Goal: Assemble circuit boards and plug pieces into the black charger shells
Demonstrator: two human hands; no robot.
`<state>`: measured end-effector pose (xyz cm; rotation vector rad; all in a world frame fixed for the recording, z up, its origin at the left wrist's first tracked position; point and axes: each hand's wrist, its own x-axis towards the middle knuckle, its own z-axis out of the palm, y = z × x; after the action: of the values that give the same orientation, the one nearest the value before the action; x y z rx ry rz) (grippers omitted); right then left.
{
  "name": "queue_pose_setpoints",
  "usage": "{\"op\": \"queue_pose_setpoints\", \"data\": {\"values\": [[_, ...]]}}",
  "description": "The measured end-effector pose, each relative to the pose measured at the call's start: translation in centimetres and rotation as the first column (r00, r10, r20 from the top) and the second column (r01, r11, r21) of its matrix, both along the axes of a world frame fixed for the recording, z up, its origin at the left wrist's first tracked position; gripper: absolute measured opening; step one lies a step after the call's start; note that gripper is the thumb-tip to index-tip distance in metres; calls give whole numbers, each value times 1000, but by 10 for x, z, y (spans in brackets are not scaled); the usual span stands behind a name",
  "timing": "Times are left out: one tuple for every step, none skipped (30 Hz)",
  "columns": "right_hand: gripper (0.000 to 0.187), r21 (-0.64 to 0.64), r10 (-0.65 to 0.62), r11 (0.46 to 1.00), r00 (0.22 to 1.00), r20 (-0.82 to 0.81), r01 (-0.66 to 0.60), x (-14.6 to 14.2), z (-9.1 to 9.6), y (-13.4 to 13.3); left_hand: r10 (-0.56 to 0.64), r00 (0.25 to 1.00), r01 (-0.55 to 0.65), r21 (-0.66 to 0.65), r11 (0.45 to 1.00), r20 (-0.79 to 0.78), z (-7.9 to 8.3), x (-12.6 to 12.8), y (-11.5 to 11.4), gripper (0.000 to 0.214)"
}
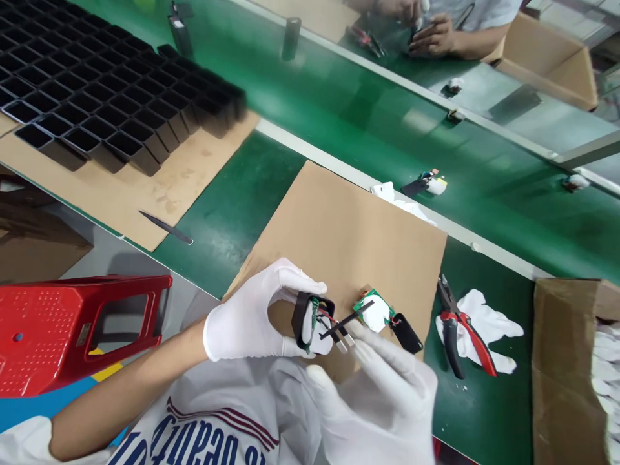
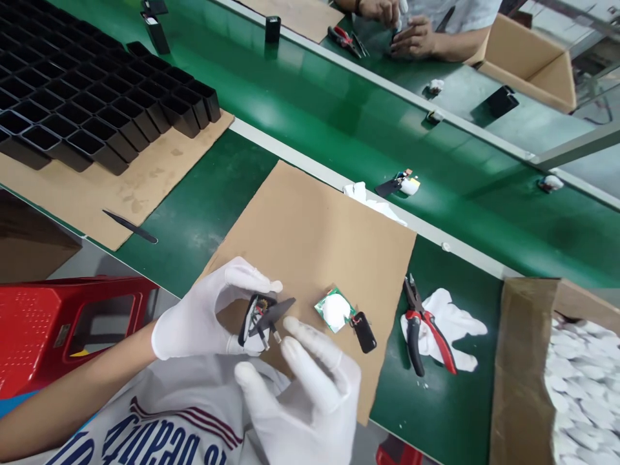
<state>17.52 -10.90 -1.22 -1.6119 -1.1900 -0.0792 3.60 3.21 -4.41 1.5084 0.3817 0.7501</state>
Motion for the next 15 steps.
{"op": "queue_pose_setpoints", "data": {"values": [[68, -10, 17, 1000, 1000, 24, -17, -5, -4, 0, 10, 1000, -11, 12, 1000, 19, -2, 1, -1, 76], [74, -29, 49, 998, 998, 38, -48, -9, -7, -1, 19, 999, -19, 16, 1000, 38, -4, 2, -1, 75], [80, -50, 83, 995, 996, 41, -81, -13, -11, -1, 28, 998, -29, 13, 1000, 55, -5, 3, -1, 73], [85, -63, 110, 992, 993, 39, -107, -16, -14, 0, 39, 997, -40, 9, 999, 66, -7, 3, -1, 71], [89, -66, 131, 990, 990, 43, -128, -18, -17, 1, 50, 997, -51, 11, 999, 62, -7, 4, -1, 69], [92, -58, 143, 988, 988, 54, -140, -19, -19, 2, 61, 997, -62, 27, 998, 50, -7, 3, 0, 68], [92, -38, 138, 990, 989, 61, -135, -19, -21, 3, 70, 997, -72, 56, 996, 37, -6, 3, 1, 67], [89, -10, 124, 992, 990, 60, -124, -18, -22, 5, 78, 997, -80, 93, 992, 24, -5, 2, 2, 67], [82, 12, 108, 994, 993, 43, -109, -17, -22, 7, 84, 996, -84, 128, 988, 7, -3, 1, 3, 68], [72, 29, 100, 995, 995, 7, -100, -15, -20, 10, 90, 996, -87, 151, 985, -14, 0, 0, 5, 68], [60, 36, 99, 995, 994, -53, -97, -11, -17, 12, 95, 995, -88, 158, 983, -38, 2, -1, 6, 68], [48, 31, 109, 994, 986, -124, -106, -7, -13, 15, 98, 993, -88, 152, 984, -61, 5, -3, 8, 68], [40, 20, 127, 992, 975, -183, -125, -3, -9, 17, 95, 992, -84, 132, 988, -82, 7, -4, 9, 68], [36, 7, 142, 989, 966, -217, -144, 2, -5, 18, 86, 992, -76, 104, 992, -95, 8, -5, 10, 67], [34, -3, 154, 987, 964, -219, -158, 6, -1, 18, 74, 993, -67, 70, 995, -94, 10, -6, 10, 67]]}}
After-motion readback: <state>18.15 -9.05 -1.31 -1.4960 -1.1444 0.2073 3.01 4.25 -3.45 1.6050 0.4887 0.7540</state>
